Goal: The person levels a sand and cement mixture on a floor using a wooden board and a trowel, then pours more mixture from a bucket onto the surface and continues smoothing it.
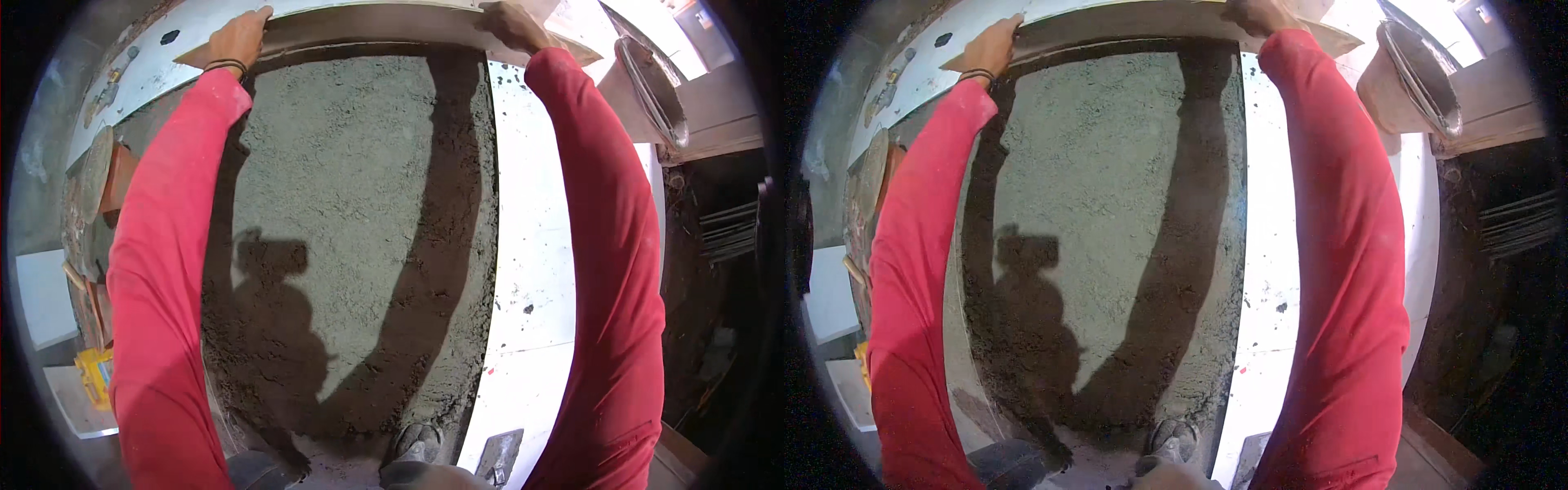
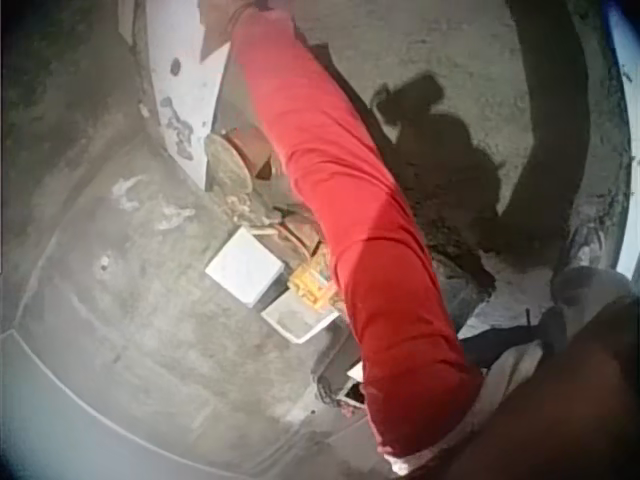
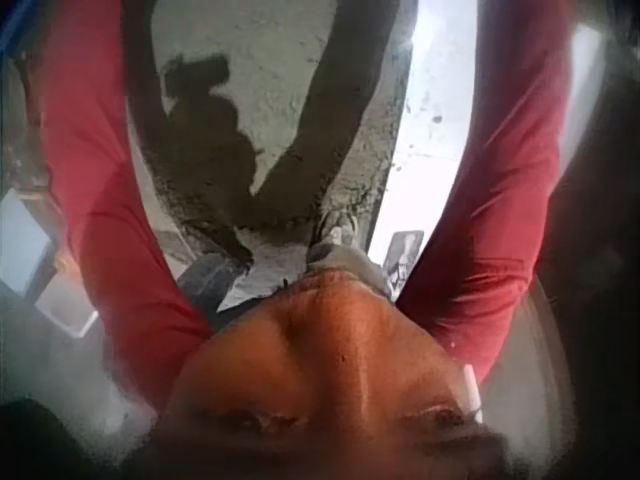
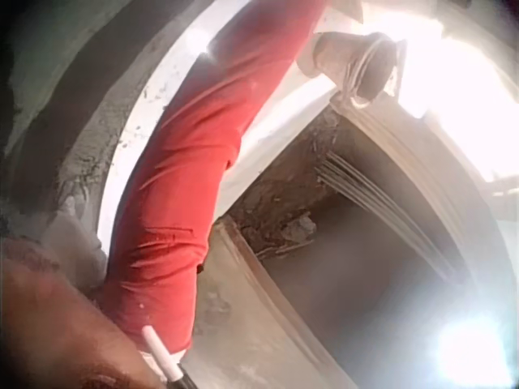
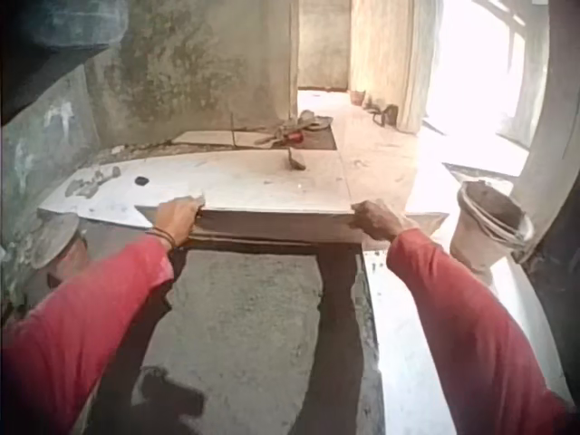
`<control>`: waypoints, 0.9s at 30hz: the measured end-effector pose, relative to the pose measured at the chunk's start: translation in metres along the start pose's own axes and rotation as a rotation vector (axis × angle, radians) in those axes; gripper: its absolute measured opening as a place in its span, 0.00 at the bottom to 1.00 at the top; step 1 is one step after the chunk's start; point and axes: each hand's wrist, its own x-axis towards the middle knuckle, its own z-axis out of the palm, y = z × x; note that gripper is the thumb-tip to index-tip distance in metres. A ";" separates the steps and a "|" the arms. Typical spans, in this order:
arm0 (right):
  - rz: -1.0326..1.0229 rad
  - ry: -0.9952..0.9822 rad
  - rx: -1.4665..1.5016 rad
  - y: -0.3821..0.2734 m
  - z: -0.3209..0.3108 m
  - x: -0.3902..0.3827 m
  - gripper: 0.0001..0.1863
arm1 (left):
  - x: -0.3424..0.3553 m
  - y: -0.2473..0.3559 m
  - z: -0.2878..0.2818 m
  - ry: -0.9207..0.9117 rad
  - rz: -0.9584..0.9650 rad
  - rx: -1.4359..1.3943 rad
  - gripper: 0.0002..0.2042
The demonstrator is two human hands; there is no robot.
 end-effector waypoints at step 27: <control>0.358 -0.471 -0.269 0.096 -0.050 -0.028 0.26 | 0.048 -0.046 0.029 -0.174 0.134 -0.053 0.18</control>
